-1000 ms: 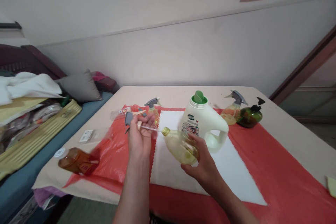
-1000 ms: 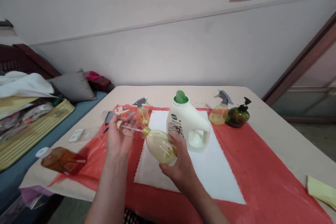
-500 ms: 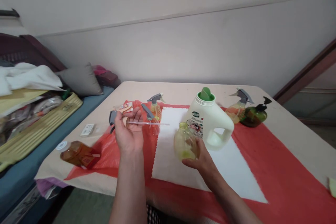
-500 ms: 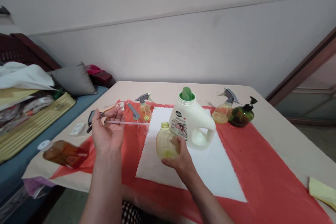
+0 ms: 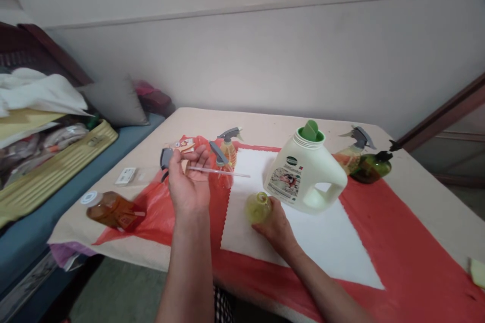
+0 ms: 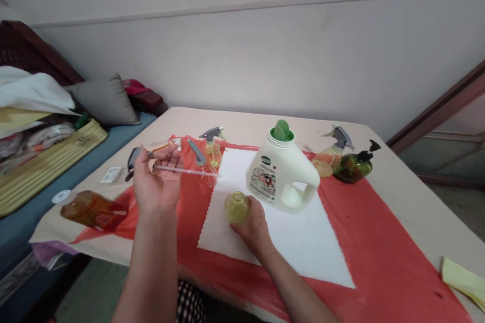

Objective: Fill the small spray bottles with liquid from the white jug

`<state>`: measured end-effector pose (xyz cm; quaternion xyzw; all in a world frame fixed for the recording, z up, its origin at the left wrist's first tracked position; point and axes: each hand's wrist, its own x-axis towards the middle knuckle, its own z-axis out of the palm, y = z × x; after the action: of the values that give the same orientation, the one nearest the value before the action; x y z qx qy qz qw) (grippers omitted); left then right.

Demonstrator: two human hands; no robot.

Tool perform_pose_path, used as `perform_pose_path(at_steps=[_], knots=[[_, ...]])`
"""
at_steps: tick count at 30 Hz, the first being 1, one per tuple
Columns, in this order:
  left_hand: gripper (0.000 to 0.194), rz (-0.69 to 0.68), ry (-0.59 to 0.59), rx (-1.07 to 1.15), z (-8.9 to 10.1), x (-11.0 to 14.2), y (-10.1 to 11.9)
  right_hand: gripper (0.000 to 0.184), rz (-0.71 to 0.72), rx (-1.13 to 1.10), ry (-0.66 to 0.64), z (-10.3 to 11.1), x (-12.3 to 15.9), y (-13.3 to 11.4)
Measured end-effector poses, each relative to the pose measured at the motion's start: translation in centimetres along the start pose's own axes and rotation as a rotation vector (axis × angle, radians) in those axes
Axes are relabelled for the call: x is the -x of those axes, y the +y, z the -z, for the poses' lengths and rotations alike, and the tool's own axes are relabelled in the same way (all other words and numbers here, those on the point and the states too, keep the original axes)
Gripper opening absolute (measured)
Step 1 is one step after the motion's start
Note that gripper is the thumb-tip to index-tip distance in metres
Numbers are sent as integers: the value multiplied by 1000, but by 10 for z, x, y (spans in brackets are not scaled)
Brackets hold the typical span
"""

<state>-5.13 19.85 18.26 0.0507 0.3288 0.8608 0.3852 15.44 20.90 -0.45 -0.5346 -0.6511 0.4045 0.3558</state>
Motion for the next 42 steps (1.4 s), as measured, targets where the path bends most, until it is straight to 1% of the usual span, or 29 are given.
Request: perform_pose_path(at_steps=[3, 5, 6, 7, 10, 11, 13, 15, 17, 19, 22, 26, 29, 34, 39, 42], knots=[[35, 32, -11, 13, 2, -2, 0, 90, 52, 13, 5, 2, 4, 0], [34, 66, -15, 33, 3, -4, 1, 96, 116, 26, 21, 11, 9, -9], [33, 78, -15, 41, 4, -5, 1, 93, 156, 33, 40, 17, 13, -18], [33, 86, -17, 47, 4, -5, 1, 84, 195, 39, 72, 24, 17, -30], [32, 105, -34, 48, 1, -1, -3, 41, 381, 26, 193, 46, 28, -74], [32, 119, -48, 41, -1, 1, -5, 33, 431, 23, 213, 52, 30, -89], [32, 154, -76, 19, -6, 8, -12, 26, 492, 21, 230, 61, 32, -113], [32, 192, -99, -3, -10, 15, -19, 25, 510, 18, 228, 66, 32, -127], [32, 216, -112, -19, -14, 21, -25, 24, 513, 14, 218, 70, 30, -130], [33, 227, -119, -35, -16, 25, -29, 22, 512, 4, 199, 72, 28, -128], [32, 226, -122, -58, -17, 26, -32, 19, 518, -19, 160, 76, 27, -126], [31, 222, -143, -80, -16, 25, -35, 18, 507, -55, 109, 79, 27, -129], [29, 223, -178, -86, -15, 26, -36, 19, 479, -79, 122, 79, 25, -129], [29, 223, -229, -97, -13, 27, -38, 19, 459, -96, 146, 76, 22, -121], [28, 244, -245, -94, -13, 28, -39, 19, 430, -111, 161, 74, 22, -118], [27, 249, -232, -91, -15, 29, -40, 20, 399, -126, 159, 72, 21, -118]])
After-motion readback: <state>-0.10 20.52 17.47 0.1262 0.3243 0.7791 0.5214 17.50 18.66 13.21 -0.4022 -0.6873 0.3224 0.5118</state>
